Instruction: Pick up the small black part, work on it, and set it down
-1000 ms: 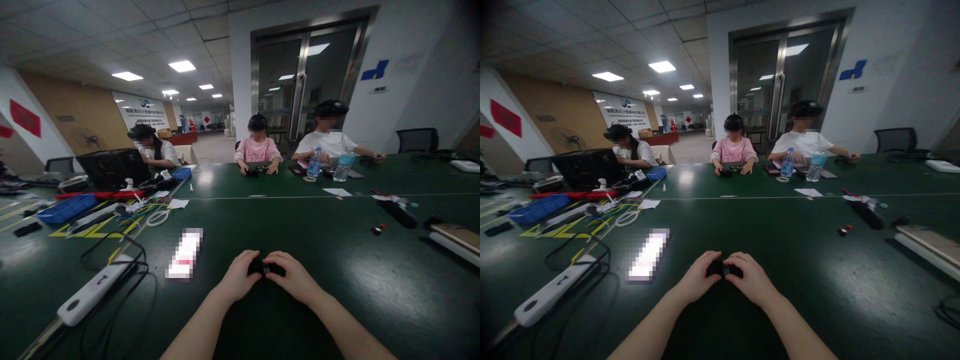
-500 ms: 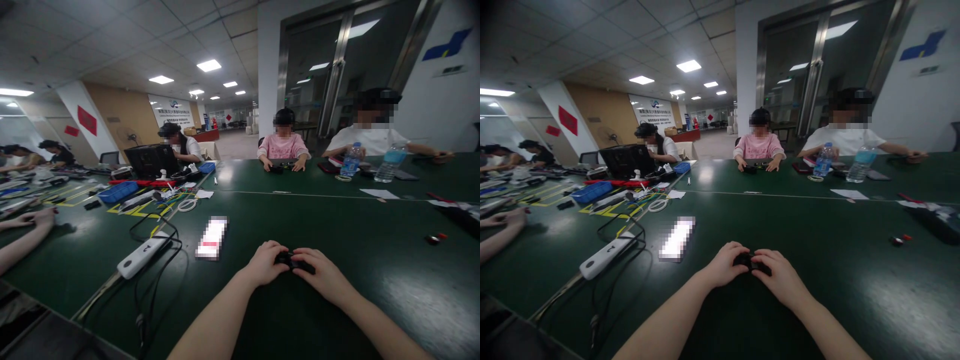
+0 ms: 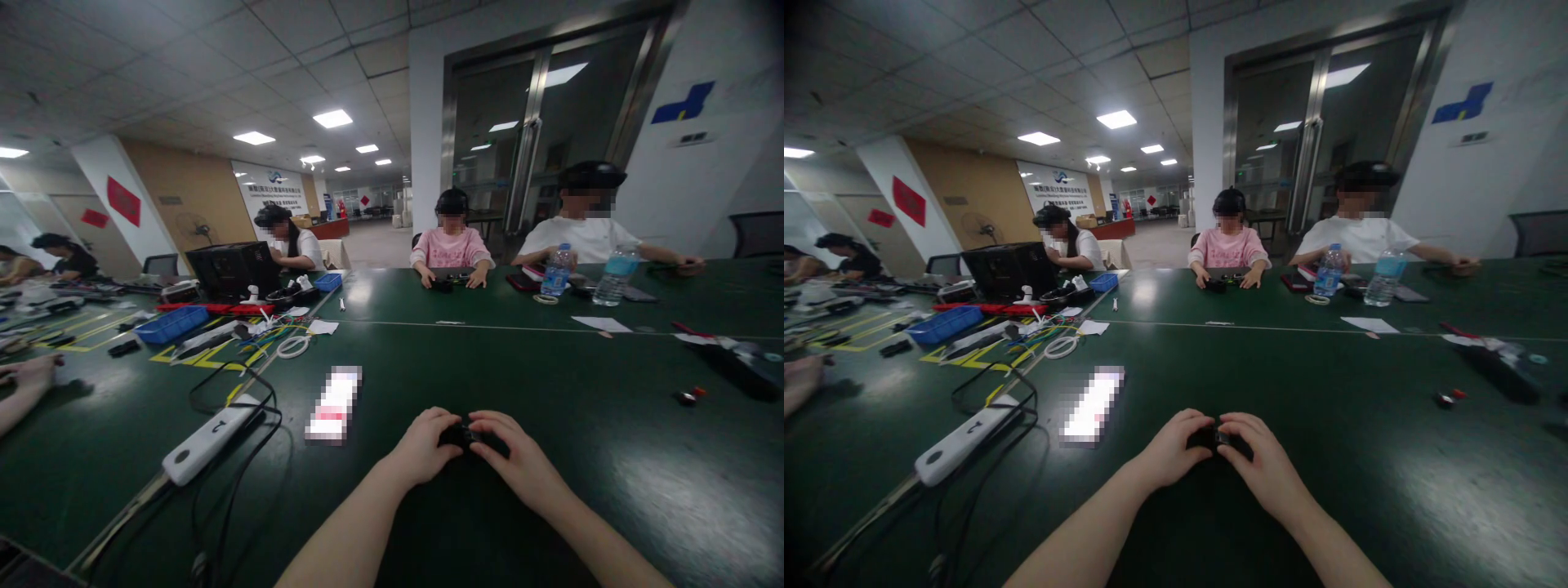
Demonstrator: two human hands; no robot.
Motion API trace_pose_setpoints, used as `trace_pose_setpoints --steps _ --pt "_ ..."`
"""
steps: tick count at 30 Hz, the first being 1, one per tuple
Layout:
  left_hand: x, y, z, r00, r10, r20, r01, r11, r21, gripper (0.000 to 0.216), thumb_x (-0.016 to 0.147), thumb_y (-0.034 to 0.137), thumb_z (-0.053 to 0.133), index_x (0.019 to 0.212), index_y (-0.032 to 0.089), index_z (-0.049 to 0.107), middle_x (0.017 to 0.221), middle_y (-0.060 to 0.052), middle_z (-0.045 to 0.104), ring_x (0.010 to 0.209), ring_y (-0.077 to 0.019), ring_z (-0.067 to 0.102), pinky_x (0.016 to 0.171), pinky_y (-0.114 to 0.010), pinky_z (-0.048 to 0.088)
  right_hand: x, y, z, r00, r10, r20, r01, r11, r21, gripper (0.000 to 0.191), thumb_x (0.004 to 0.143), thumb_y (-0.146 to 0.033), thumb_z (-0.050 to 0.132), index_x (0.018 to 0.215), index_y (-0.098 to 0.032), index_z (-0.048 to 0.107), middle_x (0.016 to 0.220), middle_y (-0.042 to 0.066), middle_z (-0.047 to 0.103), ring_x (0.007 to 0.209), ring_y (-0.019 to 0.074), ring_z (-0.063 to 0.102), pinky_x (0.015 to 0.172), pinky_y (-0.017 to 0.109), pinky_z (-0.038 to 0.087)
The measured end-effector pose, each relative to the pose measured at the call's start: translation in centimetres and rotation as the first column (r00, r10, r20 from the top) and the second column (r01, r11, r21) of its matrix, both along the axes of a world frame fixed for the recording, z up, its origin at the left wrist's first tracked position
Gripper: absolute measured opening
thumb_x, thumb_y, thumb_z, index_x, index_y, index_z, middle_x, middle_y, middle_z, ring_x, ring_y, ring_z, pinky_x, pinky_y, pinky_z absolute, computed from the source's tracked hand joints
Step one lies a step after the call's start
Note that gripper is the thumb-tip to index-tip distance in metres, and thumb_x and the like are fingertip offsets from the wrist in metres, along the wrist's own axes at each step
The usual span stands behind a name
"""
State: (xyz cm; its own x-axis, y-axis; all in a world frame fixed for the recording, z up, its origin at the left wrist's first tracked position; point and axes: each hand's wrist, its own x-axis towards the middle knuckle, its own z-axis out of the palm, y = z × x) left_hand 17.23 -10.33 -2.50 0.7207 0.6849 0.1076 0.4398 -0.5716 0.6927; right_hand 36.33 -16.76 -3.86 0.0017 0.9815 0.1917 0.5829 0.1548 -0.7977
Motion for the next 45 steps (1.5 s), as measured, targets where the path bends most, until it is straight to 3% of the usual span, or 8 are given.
trace_pose_setpoints --steps 9,14,25,32,45 --pt "-0.2 -0.1 0.2 0.999 0.028 0.024 -0.026 0.996 -0.086 0.049 0.076 0.028 0.058 0.123 0.028 0.046 0.123 -0.003 0.047 0.110 -0.0201 0.046 0.094 -0.036 0.037 2.2 -0.2 0.1 0.980 -0.162 -0.116 0.153 0.985 -0.078 0.037 0.072 -0.047 0.055 0.102 -0.026 0.060 0.108 0.003 0.061 0.104 0.0240 0.054 0.092 0.042 0.043" --pt "0.0 0.0 0.1 0.998 0.035 0.052 -0.031 0.997 -0.073 0.048 0.075 0.025 0.059 0.122 0.028 0.047 0.122 -0.003 0.048 0.110 -0.0194 0.047 0.094 -0.034 0.038 2.9 -0.3 0.5 0.959 -0.182 -0.217 0.171 0.983 -0.071 0.040 0.072 -0.046 0.057 0.105 -0.023 0.057 0.108 0.005 0.061 0.106 0.0245 0.053 0.095 0.043 0.040" --pt "0.1 -0.2 0.4 0.997 0.051 0.052 -0.047 0.996 -0.076 0.047 0.076 0.025 0.058 0.122 0.027 0.047 0.124 -0.003 0.046 0.110 -0.0188 0.047 0.094 -0.033 0.038 3.4 0.3 -1.2 0.887 -0.266 -0.377 0.252 0.964 -0.085 0.041 0.075 -0.043 0.054 0.111 -0.024 0.052 0.111 0.006 0.058 0.102 0.0234 0.056 0.086 0.040 0.048" --pt "0.0 0.0 0.1 1.000 0.022 0.018 -0.021 0.998 -0.061 0.049 0.077 0.028 0.057 0.124 0.027 0.044 0.124 -0.003 0.045 0.111 -0.0184 0.046 0.095 -0.033 0.037 3.7 0.6 -1.5 0.804 -0.320 -0.501 0.313 0.944 -0.101 0.043 0.072 -0.043 0.059 0.111 -0.025 0.053 0.112 0.004 0.058 0.105 0.0219 0.054 0.087 0.036 0.047" --pt "0.0 0.2 -0.2 0.999 0.027 0.020 -0.026 0.998 -0.064 0.049 0.076 0.027 0.057 0.124 0.029 0.044 0.125 -0.001 0.045 0.111 -0.0183 0.046 0.094 -0.033 0.038 3.4 0.4 -0.9 0.760 -0.340 -0.554 0.332 0.936 -0.119 0.045 0.072 -0.044 0.059 0.112 -0.026 0.054 0.114 0.004 0.058 0.108 0.0224 0.053 0.092 0.038 0.043"
